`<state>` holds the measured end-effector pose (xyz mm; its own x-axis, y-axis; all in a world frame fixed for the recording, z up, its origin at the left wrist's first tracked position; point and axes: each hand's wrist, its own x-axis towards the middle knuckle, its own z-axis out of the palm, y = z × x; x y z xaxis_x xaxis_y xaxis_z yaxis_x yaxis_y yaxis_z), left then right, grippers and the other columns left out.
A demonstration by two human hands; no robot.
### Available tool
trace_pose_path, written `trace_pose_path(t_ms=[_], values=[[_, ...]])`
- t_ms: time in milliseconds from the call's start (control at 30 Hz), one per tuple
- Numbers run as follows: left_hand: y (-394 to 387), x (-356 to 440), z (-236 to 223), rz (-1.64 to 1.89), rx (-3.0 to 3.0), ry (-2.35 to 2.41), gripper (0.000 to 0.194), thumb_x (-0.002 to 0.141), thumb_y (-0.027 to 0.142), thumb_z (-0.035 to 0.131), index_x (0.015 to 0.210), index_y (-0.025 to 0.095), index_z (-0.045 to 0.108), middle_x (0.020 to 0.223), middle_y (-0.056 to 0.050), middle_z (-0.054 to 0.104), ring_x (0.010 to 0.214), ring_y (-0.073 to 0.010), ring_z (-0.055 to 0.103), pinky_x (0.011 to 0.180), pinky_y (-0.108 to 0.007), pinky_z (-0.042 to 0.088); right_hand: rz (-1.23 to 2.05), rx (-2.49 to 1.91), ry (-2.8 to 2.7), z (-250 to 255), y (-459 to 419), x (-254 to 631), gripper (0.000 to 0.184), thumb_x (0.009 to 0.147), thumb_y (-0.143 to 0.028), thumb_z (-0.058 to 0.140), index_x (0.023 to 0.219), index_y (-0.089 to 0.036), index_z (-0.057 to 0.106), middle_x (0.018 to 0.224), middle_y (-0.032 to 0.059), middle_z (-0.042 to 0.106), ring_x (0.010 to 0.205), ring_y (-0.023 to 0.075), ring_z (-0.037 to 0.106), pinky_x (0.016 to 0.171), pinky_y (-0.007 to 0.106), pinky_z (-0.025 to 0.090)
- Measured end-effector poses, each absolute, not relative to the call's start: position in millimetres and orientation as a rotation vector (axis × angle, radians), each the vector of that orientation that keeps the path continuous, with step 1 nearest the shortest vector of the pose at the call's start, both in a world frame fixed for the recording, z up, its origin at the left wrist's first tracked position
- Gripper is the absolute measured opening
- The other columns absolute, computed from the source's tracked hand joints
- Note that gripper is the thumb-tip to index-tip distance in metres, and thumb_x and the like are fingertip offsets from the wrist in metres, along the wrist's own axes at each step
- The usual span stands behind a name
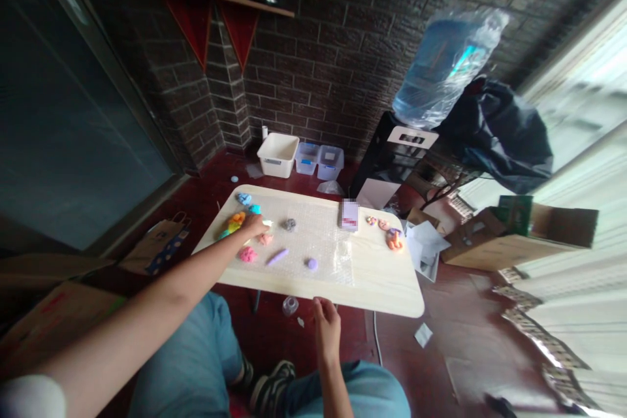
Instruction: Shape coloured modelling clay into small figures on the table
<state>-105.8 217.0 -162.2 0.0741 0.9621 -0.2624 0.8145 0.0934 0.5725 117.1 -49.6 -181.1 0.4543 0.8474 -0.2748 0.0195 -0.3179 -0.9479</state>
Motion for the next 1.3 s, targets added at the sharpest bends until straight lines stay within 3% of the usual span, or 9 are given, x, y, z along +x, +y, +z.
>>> trace_pose_path(t_ms=[233, 300, 367, 467, 567, 667, 867, 1300], values=[[186.9, -107.5, -123.9, 0.705, 1.68, 1.488, 0.034, 0.091, 0.033, 0.062, 0.121, 0.016, 0.059, 0.122, -0.009, 0.063, 0.104, -0.0225, 0.064, 0.088, -0.044, 0.055, 1.084, -1.57, -0.728, -144.5, -55.0, 114.6, 0.043, 0.07, -0.059, 0.072, 0.076, -0.017, 0.069, 0.054, -0.0023, 0.057, 0.049, 0.0124, 0.048, 0.046, 0.024, 0.036], [153.2, -103.8, -113.9, 0.785, 1.668, 1.322, 0.04, 0.083, 0.029, 0.07, 0.119, 0.017, 0.058, 0.114, -0.007, 0.066, 0.098, -0.0205, 0.066, 0.085, -0.038, 0.056, 1.112, -1.522, -0.732, -128.4, -53.2, 111.4, 0.042, 0.073, -0.058, 0.071, 0.08, -0.017, 0.068, 0.055, -0.0029, 0.057, 0.049, 0.0119, 0.048, 0.047, 0.023, 0.037], [111.3, -99.4, -105.7, 0.83, 1.661, 1.187, 0.048, 0.072, 0.025, 0.078, 0.116, 0.019, 0.057, 0.11, -0.004, 0.067, 0.095, -0.0191, 0.066, 0.083, -0.033, 0.056, 1.146, -1.477, -0.743, -111.5, -52.1, 105.7, 0.042, 0.075, -0.057, 0.071, 0.089, -0.018, 0.07, 0.065, 0.0001, 0.066, 0.054, 0.0131, 0.054, 0.049, 0.024, 0.041], [48.8, -93.3, -93.8, 0.881, 1.661, 1.096, 0.053, 0.067, 0.022, 0.081, 0.115, 0.021, 0.058, 0.114, -0.005, 0.066, 0.101, -0.0202, 0.064, 0.088, -0.032, 0.052, 1.213, -1.408, -0.77, -90.4, -53.1, 93.0, 0.047, 0.072, -0.052, 0.076, 0.106, -0.021, 0.07, 0.095, 0.0069, 0.075, 0.076, 0.0184, 0.067, 0.063, 0.027, 0.052], [2.9, -89.0, -80.7, 0.927, 1.678, 1.115, 0.04, 0.071, 0.022, 0.079, 0.106, 0.021, 0.06, 0.103, -0.003, 0.066, 0.095, -0.0187, 0.062, 0.084, -0.03, 0.049, 1.305, -1.273, -0.83, -77.9, -58.1, 78.2, 0.053, 0.07, -0.046, 0.08, 0.116, -0.023, 0.066, 0.109, 0.0087, 0.074, 0.094, 0.022, 0.069, 0.077, 0.031, 0.055], [-22.4, -86.7, -67.7, 1.004, 1.794, 1.129, 0.03, 0.075, 0.019, 0.076, 0.099, 0.022, 0.058, 0.097, -0.001, 0.065, 0.09, -0.0173, 0.062, 0.081, -0.028, 0.049, 1.302, -1.226, -0.934, -69.7, -65.5, 66.6, 0.051, 0.074, -0.044, 0.078, 0.118, -0.022, 0.065, 0.105, 0.0081, 0.075, 0.093, 0.0224, 0.07, 0.076, 0.031, 0.056], [-35.9, -86.5, -44.9, 1.07, 1.976, 1.146, 0.031, 0.073, 0.003, 0.069, 0.094, 0.022, 0.056, 0.095, -0.001, 0.063, 0.092, -0.0177, 0.063, 0.082, -0.029, 0.05, 1.14, -1.272, -1.166, -48.8, -78.4, 61.4, 0.034, 0.083, -0.04, 0.071, 0.111, -0.02, 0.067, 0.105, 0.0089, 0.075, 0.091, 0.0217, 0.07, 0.077, 0.03, 0.055], [-53.7, -87.9, -33.9, 1.048, 2.116, 1.156, 0.024, 0.076, 0.004, 0.066, 0.084, 0.023, 0.053, 0.086, 0.001, 0.061, 0.082, -0.0163, 0.065, 0.073, -0.026, 0.051, 0.998, -1.37, -1.211, -30.0, -93.2, 56.8, 0.024, 0.083, -0.043, 0.069, 0.085, -0.019, 0.064, 0.076, 0.0021, 0.066, 0.07, 0.0159, 0.057, 0.065, 0.026, 0.046]])
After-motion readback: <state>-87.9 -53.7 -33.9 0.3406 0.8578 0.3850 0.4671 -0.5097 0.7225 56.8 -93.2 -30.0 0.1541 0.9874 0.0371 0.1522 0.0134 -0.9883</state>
